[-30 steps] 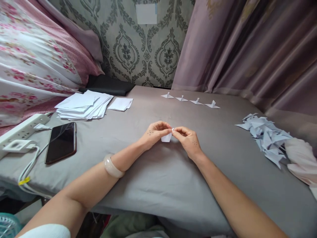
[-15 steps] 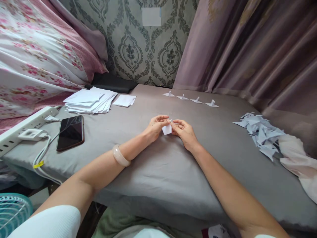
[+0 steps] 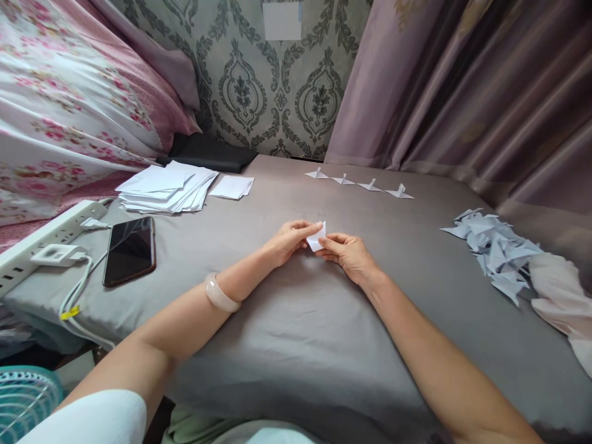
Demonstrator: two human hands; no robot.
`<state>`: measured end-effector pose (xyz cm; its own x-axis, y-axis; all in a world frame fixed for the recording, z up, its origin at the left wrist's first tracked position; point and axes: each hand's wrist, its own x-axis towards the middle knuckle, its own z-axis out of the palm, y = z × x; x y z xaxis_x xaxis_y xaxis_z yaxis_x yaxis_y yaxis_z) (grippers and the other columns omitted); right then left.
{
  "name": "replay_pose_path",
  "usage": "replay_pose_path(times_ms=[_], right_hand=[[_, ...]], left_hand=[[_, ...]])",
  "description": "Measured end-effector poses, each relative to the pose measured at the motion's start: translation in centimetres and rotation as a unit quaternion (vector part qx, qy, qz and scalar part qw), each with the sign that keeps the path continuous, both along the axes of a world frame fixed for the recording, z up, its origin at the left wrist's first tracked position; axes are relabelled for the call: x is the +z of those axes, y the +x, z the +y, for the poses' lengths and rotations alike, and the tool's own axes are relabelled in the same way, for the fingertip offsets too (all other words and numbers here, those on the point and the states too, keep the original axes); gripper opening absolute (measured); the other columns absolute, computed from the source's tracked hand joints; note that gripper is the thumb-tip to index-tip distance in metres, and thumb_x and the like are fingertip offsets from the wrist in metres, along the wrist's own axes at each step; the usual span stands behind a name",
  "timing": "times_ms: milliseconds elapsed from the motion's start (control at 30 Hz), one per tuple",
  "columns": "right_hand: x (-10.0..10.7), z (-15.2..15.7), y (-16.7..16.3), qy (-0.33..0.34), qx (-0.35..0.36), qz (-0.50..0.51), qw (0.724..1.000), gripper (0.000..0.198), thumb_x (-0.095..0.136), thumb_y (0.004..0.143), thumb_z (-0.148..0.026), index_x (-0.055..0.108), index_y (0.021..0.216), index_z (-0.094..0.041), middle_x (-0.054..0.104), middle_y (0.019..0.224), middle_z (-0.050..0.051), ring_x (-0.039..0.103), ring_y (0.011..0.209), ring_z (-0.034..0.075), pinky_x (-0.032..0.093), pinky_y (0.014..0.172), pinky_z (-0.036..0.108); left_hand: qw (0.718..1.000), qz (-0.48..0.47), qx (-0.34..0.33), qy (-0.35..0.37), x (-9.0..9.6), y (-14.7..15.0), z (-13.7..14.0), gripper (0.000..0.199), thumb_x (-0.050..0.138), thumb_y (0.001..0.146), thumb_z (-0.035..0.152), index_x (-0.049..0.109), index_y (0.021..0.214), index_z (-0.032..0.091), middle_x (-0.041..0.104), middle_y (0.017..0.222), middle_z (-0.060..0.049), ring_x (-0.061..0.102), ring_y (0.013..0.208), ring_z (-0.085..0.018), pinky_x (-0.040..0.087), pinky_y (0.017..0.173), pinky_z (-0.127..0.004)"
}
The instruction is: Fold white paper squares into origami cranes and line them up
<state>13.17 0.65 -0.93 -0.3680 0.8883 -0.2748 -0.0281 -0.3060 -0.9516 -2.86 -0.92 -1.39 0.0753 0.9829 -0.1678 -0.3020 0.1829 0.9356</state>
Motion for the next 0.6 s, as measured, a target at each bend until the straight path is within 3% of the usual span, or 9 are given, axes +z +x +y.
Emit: replay_pose_path(times_ms=[133,267,400,600], right_hand=[[-0.2,-0.1,0.1,0.045,0.035,-0.031,0.998,0.029,0.08,0.064,-0.04,0.072,0.08,-0.017,0.072,0.073,0.003,0.068,0.066,0.013,0.05,0.064,0.025],[-0.3,0.2,0.4,0.057,0.07,-0.056,0.994,0.031,0.079,0.065,-0.042,0.071,0.082,-0.017,0.072,0.073,0.003,0.067,0.066,0.012,0.047,0.06,0.023],[-0.3,0.6,0.4,0.028,0.084,-0.054,0.995,0.032,0.081,0.063,-0.042,0.071,0.079,-0.017,0.071,0.069,0.002,0.066,0.064,0.012,0.046,0.056,0.022],[0.5,1.3,0.2,-0.044,0.061,-0.043,0.996,0.03,0.084,0.059,-0.039,0.071,0.075,-0.017,0.072,0.071,0.002,0.066,0.062,0.011,0.047,0.056,0.02]], left_hand=[[0.999,0.036,0.005,-0.017,-0.1,0.1,-0.2,0.031,0.085,0.058,0.034,0.063,0.069,0.014,0.061,0.066,-0.001,0.055,0.058,-0.01,0.035,0.054,-0.024],[0.999,0.031,0.025,-0.034,0.3,0.3,-0.4,0.03,0.083,0.06,0.036,0.062,0.061,0.014,0.059,0.061,-0.001,0.051,0.053,-0.009,0.033,0.051,-0.024],[0.998,0.023,0.022,-0.048,0.5,0.1,-0.3,0.036,0.081,0.062,0.041,0.058,0.056,0.014,0.055,0.053,0.001,0.047,0.048,-0.008,0.033,0.05,-0.025],[0.999,-0.009,0.003,-0.054,0.0,-1.0,0.6,0.046,0.074,0.068,0.056,0.066,0.072,0.011,0.063,0.066,-0.005,0.056,0.058,-0.01,0.041,0.057,-0.025]])
